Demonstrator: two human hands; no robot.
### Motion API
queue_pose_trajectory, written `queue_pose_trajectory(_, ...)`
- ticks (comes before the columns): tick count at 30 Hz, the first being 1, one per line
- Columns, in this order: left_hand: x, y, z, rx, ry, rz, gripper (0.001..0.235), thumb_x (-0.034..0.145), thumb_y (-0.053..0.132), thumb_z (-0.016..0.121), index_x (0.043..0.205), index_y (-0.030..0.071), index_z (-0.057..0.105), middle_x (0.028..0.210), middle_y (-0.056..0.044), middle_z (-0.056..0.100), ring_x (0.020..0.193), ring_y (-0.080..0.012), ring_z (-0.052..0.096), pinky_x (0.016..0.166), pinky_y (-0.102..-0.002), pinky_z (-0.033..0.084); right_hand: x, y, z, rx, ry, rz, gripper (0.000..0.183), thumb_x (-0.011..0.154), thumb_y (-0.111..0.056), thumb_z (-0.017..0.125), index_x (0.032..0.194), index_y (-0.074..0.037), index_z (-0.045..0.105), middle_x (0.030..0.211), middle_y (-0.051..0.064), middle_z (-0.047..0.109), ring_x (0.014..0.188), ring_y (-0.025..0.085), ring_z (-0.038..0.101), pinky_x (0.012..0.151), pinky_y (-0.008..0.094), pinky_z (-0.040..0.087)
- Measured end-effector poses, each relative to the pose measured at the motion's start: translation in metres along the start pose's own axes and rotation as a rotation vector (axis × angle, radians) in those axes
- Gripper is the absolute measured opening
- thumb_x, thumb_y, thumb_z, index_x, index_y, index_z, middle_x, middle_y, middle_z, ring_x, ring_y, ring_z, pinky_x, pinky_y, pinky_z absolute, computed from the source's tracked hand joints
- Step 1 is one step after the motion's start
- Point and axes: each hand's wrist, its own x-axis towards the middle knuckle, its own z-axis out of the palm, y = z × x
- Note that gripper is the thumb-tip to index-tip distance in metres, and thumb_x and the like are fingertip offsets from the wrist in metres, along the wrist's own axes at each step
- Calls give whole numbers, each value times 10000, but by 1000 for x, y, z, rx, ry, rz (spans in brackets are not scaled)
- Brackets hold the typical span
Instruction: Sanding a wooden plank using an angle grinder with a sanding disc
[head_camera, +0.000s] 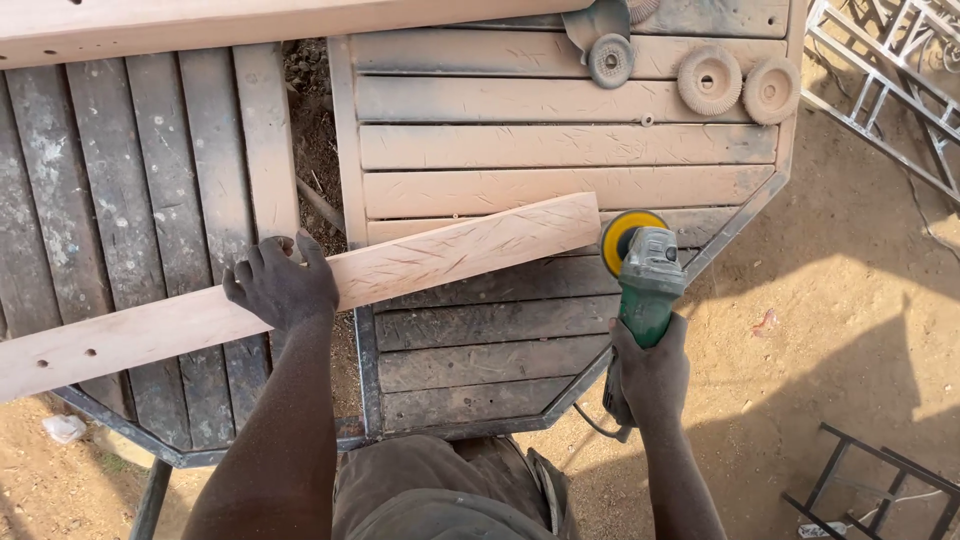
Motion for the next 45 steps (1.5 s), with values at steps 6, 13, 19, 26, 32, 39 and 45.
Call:
queue_pose_trajectory(6, -2, 1, 1, 3, -5, -7, 258, 917, 429, 766, 860, 197, 669, 831, -63, 664, 823, -319, 643, 847, -480, 452, -53, -40, 49, -239, -267, -83, 714, 796, -437, 771, 1385, -215, 432, 1182, 277, 681, 1182, 523, 634, 991, 654, 504)
queue_pose_trajectory(13, -2, 4, -2, -39, -14, -12, 268, 1002, 433, 691, 900, 186, 669, 846, -61, 657, 837, -314, 645, 877, -480, 439, -64, -50, 65, -362, -401, -434, 687, 843, -378, 744, 1414, -143, 442, 1184, 230, 640, 1059, 520, 682, 892, 686, 581)
queue_pose_trajectory(19, 3, 4, -4, -42, -1, -19, 272, 976, 442, 711, 890, 189, 666, 825, -65, 657, 828, -323, 648, 852, -489, 435, -3, -38, 28, -195, -122, -151, 680, 847, -456, 749, 1368, -173, 415, 1177, 268, 670, 1148, 521, 641, 973, 678, 499)
queue_pose_trajectory(26, 0, 4, -3, -37, -19, -20, 284, 968, 455, 722, 888, 187, 676, 810, -62, 653, 825, -320, 651, 878, -486, 438, -6, -48, 38, -143, -70, -104, 673, 848, -492, 743, 1346, -177, 417, 1142, 271, 664, 1137, 520, 636, 966, 668, 496)
queue_pose_trajectory(32, -3, 2, -4, -55, -21, -23, 262, 1001, 419, 695, 913, 172, 685, 827, -59, 665, 841, -322, 651, 876, -490, 440, -57, -70, 80, -413, -291, -380, 718, 790, -471, 749, 1373, -219, 415, 1234, 165, 644, 1105, 452, 683, 975, 613, 553)
queue_pose_trajectory(39, 0, 1, -3, -41, -13, -23, 256, 1013, 430, 686, 930, 189, 683, 833, -39, 668, 855, -299, 656, 894, -474, 429, -23, -57, 50, -346, -220, -214, 759, 820, -509, 739, 1426, -202, 400, 1234, 234, 656, 1164, 501, 643, 1015, 659, 503)
queue_pose_trajectory(45, 0, 3, -6, -39, -31, -21, 250, 1028, 424, 676, 948, 188, 695, 848, -38, 669, 865, -292, 643, 887, -474, 429, 14, -33, -7, -161, 6, -114, 657, 872, -535, 742, 1305, -146, 437, 1027, 256, 651, 1043, 529, 660, 885, 646, 492)
